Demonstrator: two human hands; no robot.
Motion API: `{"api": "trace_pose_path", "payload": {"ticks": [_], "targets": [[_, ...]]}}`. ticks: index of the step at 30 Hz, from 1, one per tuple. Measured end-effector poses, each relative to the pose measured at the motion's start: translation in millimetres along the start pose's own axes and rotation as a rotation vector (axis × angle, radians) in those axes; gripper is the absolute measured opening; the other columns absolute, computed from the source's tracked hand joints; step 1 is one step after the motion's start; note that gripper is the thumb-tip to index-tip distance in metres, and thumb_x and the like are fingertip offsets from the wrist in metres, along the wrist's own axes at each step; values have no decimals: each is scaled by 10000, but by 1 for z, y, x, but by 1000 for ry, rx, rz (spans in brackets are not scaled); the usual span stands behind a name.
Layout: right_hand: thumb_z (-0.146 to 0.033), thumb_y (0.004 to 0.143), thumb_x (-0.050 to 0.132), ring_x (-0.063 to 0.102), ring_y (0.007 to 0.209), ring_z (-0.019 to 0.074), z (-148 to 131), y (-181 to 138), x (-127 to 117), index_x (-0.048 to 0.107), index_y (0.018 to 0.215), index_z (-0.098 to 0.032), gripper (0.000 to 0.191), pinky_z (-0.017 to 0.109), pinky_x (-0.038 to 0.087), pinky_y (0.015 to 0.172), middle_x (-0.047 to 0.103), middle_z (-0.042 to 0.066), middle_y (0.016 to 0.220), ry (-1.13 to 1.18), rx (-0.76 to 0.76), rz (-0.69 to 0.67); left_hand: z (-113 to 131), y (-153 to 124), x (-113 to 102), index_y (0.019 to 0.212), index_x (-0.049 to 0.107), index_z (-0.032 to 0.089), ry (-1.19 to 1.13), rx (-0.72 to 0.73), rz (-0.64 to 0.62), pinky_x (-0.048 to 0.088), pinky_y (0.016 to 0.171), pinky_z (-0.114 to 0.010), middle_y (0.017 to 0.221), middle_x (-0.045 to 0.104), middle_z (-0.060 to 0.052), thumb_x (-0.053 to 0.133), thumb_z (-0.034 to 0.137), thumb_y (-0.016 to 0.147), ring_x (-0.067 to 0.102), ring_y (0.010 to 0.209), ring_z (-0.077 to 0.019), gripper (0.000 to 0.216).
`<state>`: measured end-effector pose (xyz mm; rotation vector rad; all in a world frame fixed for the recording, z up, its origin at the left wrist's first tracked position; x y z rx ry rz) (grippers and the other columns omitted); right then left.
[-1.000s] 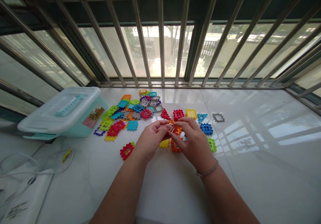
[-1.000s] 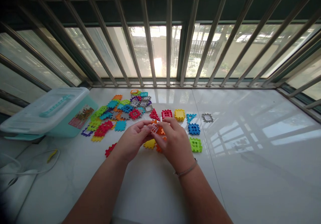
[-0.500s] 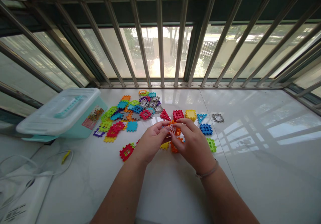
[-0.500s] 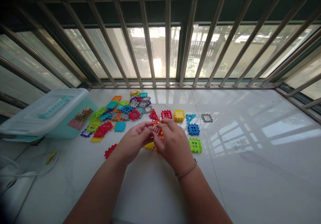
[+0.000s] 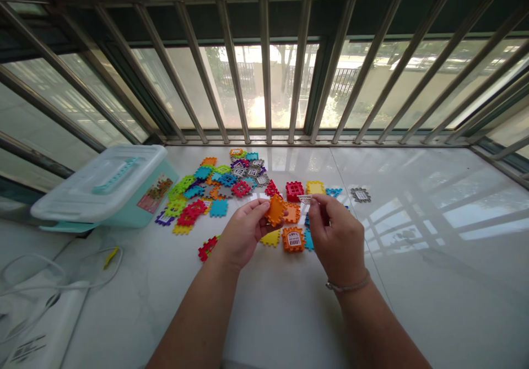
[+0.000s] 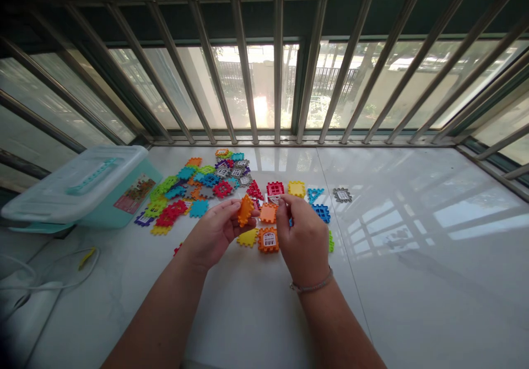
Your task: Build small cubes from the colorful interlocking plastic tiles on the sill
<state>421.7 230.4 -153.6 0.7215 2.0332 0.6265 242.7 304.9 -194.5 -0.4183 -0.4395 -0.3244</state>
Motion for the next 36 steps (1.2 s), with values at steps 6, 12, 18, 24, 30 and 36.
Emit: {"api": "trace_pose_path", "payload": {"ticks": [6,12,18,24,30,36], "targets": [[-214,1106,551,754,959,232,-6,-4,17,708,1188,-240,179,360,586,864,813,81,1081,85,-192,-246,-4,-3,2,1017,775,183,-35,-51,-77,616,876,-311,1062,793,-71,925,398,831,740,940,-183,321],[-148,1039,571,723,937,246,-6,-7,25,674,1126,-239,163,350,562,815,779,78,1027,99,-211,-329,-6,3,-1,975,821,169,6,16,-80,595,893,-310,1030,805,-69,964,416,792,724,939,-179,339],[-94,971,580,719,898,241,-7,-9,27,654,1194,-219,267,341,547,792,760,71,1045,164,-171,-358,-3,5,-2,978,847,140,28,56,-43,597,909,-327,1042,831,-108,984,429,756,747,944,-200,389],[-95,968,571,709,857,230,-9,-10,29,633,1246,-210,308,345,550,777,765,74,1067,186,-168,-364,-3,6,-4,971,854,144,25,79,0,602,914,-338,1008,838,-102,989,429,742,755,919,-201,389],[-197,1029,587,700,824,208,-13,-12,31,603,1284,-209,256,342,557,763,731,64,1039,257,-128,-407,-2,11,-12,973,848,161,39,162,94,605,950,-351,1013,846,-89,1004,464,709,766,940,-209,431],[-386,1089,596,643,734,186,-10,-13,34,640,1070,-218,175,303,467,666,698,32,882,268,-20,-473,-4,12,-13,1057,841,168,215,224,54,591,964,-356,1041,836,-89,928,528,807,755,989,-224,447]]}}
Point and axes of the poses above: each hand's wrist, its own y-axis towards the middle knuckle, its own x-axis out of the palm, z = x × y, the point moved 4 cm from there along y, towards the middle knuckle
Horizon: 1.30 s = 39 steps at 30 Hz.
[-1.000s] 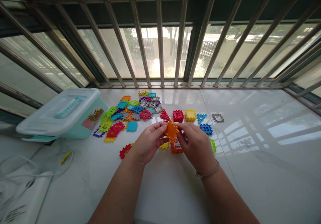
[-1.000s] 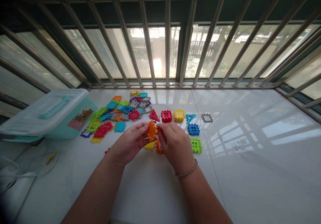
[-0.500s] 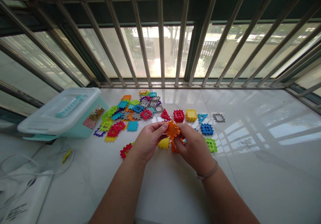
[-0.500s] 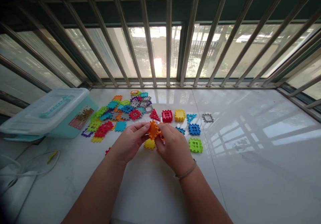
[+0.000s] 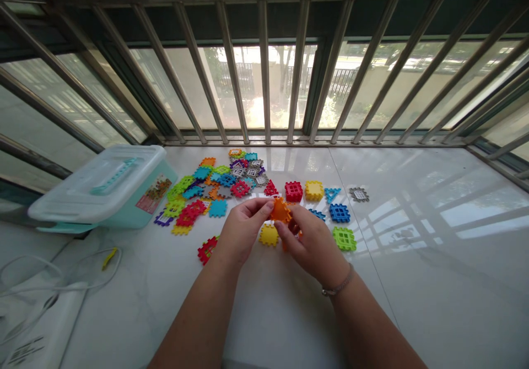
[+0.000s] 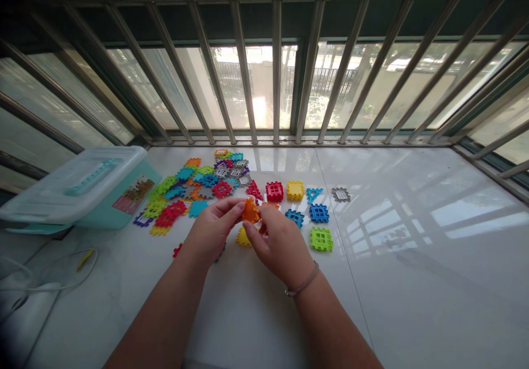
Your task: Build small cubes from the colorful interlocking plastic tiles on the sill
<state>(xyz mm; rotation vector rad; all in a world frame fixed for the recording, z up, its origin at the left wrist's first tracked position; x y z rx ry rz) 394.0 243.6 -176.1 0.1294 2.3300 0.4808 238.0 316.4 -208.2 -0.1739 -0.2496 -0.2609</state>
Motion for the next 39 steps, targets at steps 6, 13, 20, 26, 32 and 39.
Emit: {"api": "trace_pose_path", "payload": {"ticks": [6,13,20,26,32,39], "targets": [[-335,1097,517,580,638,166,8,2,-16,597,897,-235,237,293,355,614,635,-2,737,-88,74,174,11,3,-20,1046,796,205,516,91,170,544,819,-358,987,805,-74,713,576,970,719,873,-233,387],[-427,1088,518,501,558,161,19,1,-24,493,841,-257,301,293,312,580,560,-28,655,-196,204,268,3,10,-44,1030,744,230,1269,-62,209,471,802,-384,1048,795,-109,592,214,996,722,968,-306,157],[-450,1075,535,457,530,155,20,0,-21,434,793,-268,350,298,279,562,528,-35,630,-215,227,236,5,7,-37,1027,756,186,1379,121,235,516,983,-440,1193,694,-176,647,244,964,692,1121,-347,139],[-418,1077,553,530,587,161,13,1,-11,545,852,-245,283,309,292,587,603,-17,690,-147,145,55,10,1,-7,1098,769,221,665,82,-101,539,823,-343,1027,785,-69,640,615,1005,712,910,-237,425],[-424,1085,595,598,652,178,15,1,-4,632,1017,-227,211,318,399,618,664,4,800,-107,153,8,12,-7,5,930,736,193,430,43,-152,459,661,-260,804,702,-8,775,601,906,595,711,-149,411],[-352,1005,770,702,1166,290,13,2,-4,581,1365,-251,419,423,630,933,659,132,1352,-44,-9,112,7,-2,-4,870,725,193,382,-42,5,412,612,-247,700,635,27,818,592,847,523,626,-118,410]]}}
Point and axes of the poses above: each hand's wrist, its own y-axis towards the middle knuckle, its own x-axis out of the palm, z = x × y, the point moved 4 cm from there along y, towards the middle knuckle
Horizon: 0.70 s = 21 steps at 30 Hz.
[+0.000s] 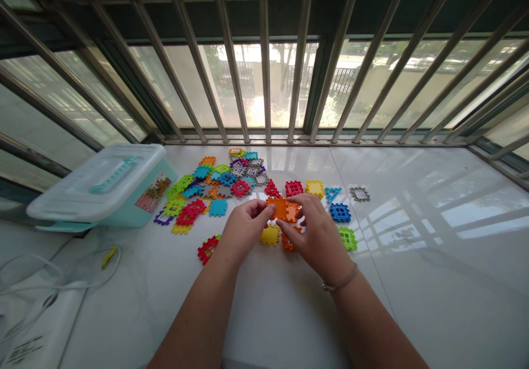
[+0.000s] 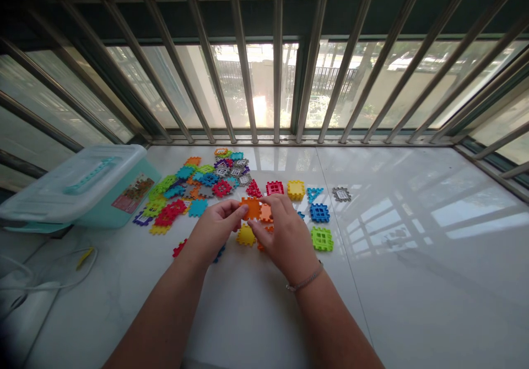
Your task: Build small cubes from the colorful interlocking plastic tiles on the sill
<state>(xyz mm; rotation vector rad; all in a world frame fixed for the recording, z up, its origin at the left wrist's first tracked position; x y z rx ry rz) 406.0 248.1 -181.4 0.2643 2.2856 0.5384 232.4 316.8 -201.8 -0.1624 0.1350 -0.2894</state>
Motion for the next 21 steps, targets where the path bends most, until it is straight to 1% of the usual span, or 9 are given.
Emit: {"api": "trace_pose_path", "payload": {"ticks": [2,5,10,15,21], "targets": [[-311,998,777,686,1241,305,-3,1,2,588,1352,-263,404,459,631,1008,660,126,1349,1,-40,-7,1,-1,3,866,723,193,-49,-11,-20,422,617,-244,711,647,27,846,597,821,527,628,-114,425],[-258,1005,749,704,1222,297,-7,1,2,610,1308,-265,333,476,636,1035,676,120,1308,1,-65,0,4,-3,6,869,727,191,-80,-11,-49,439,626,-242,734,668,19,868,605,801,546,644,-116,443],[-239,996,755,663,1325,317,-11,0,0,644,1286,-248,310,498,611,1099,637,158,1401,-25,-60,51,4,-2,5,855,716,198,-67,3,-24,457,626,-251,748,688,11,869,616,791,567,638,-124,450],[-256,1015,741,679,1301,306,-9,0,1,665,1270,-245,266,488,614,1088,651,157,1392,-35,-72,32,1,-1,4,867,712,196,-54,1,-22,465,631,-255,766,699,4,857,631,794,577,643,-130,465],[-279,1031,726,701,1254,288,-6,0,1,679,1237,-235,216,459,633,1030,683,142,1350,-35,-60,-2,-3,1,2,912,714,191,-23,17,-39,461,652,-244,791,685,15,822,618,846,575,668,-123,445]]}}
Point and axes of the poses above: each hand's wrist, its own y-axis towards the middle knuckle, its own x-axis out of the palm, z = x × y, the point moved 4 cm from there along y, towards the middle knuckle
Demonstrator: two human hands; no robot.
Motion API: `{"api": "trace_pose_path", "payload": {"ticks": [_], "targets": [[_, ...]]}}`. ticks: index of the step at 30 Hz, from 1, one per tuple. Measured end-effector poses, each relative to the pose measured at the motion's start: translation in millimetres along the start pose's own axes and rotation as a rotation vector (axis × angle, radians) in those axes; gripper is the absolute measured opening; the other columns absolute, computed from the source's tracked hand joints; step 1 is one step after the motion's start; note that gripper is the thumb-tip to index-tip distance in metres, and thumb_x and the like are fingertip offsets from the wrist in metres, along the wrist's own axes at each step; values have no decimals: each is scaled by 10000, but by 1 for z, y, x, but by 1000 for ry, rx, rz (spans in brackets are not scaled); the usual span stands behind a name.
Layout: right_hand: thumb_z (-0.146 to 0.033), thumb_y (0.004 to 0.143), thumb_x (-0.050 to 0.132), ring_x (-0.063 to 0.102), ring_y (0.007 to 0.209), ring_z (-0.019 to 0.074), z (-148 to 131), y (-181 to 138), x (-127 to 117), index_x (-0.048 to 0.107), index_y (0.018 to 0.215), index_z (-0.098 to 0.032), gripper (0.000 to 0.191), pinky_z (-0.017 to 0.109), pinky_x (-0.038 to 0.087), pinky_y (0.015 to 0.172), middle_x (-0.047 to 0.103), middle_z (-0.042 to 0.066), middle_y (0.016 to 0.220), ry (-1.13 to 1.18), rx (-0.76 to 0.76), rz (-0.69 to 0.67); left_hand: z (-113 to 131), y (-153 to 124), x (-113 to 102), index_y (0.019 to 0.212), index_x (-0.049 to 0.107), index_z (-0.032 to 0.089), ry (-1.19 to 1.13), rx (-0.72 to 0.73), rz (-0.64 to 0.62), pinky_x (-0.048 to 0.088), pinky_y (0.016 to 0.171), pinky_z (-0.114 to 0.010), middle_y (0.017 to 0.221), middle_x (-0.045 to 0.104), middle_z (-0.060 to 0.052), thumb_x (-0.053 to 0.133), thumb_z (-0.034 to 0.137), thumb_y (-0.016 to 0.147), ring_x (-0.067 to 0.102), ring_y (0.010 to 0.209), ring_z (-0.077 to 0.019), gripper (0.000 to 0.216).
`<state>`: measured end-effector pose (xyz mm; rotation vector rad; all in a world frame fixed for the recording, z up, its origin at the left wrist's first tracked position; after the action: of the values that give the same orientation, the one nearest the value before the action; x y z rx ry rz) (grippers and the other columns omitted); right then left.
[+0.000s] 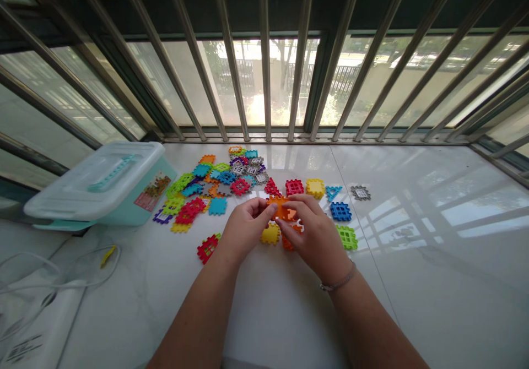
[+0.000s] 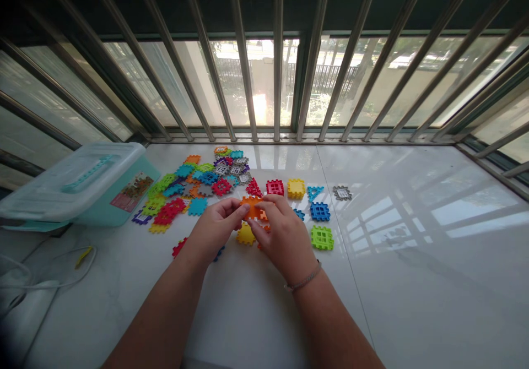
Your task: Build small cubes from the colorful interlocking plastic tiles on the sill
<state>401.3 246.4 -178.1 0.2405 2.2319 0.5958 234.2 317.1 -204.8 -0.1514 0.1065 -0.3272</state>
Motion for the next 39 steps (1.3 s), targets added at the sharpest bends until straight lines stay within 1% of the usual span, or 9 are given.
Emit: {"api": "trace_pose_path", "payload": {"ticks": [4,11,19,24,29,39], "targets": [[-284,1031,724,706,1252,289,-1,0,0,681,1222,-241,201,453,640,1008,701,135,1330,3,-2,3,2,-2,0,915,718,191,5,-12,-3,468,664,-247,794,686,10,803,622,864,579,682,-129,442],[-287,1026,730,714,1244,292,-1,1,1,672,1198,-250,185,448,628,1014,732,115,1276,-6,22,-18,6,-4,2,915,736,195,52,-23,23,468,644,-253,777,698,-2,764,649,874,578,661,-138,456],[-274,1015,740,728,1188,291,2,0,4,674,1151,-250,153,415,604,990,745,103,1228,-30,65,-67,2,-1,1,942,749,200,51,-23,51,465,623,-255,734,688,4,785,645,839,588,641,-144,458],[-283,1008,758,736,1103,270,3,0,5,671,1123,-238,151,386,591,930,741,92,1185,-46,86,-81,-1,1,0,1004,752,189,26,-29,53,473,634,-253,794,724,-8,787,616,853,602,657,-138,454],[-298,1000,765,737,1084,271,3,0,5,669,1096,-240,147,386,586,939,741,96,1169,-52,89,-77,-4,1,-1,1049,749,190,16,-30,68,484,639,-260,828,741,-17,785,609,863,622,673,-146,459],[-301,1002,764,735,1053,263,4,-1,7,660,1081,-240,144,375,576,926,738,87,1155,-54,101,-85,-9,4,-2,1102,710,209,-2,-6,59,478,631,-252,790,709,13,798,600,865,619,638,-134,466]]}}
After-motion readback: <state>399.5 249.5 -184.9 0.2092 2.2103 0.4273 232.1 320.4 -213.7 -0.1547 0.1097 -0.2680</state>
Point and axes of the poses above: each hand's wrist, its own y-axis towards the middle knuckle, its own x-axis out of the palm, z = x × y, the point moved 4 cm from there along y, towards the middle knuckle
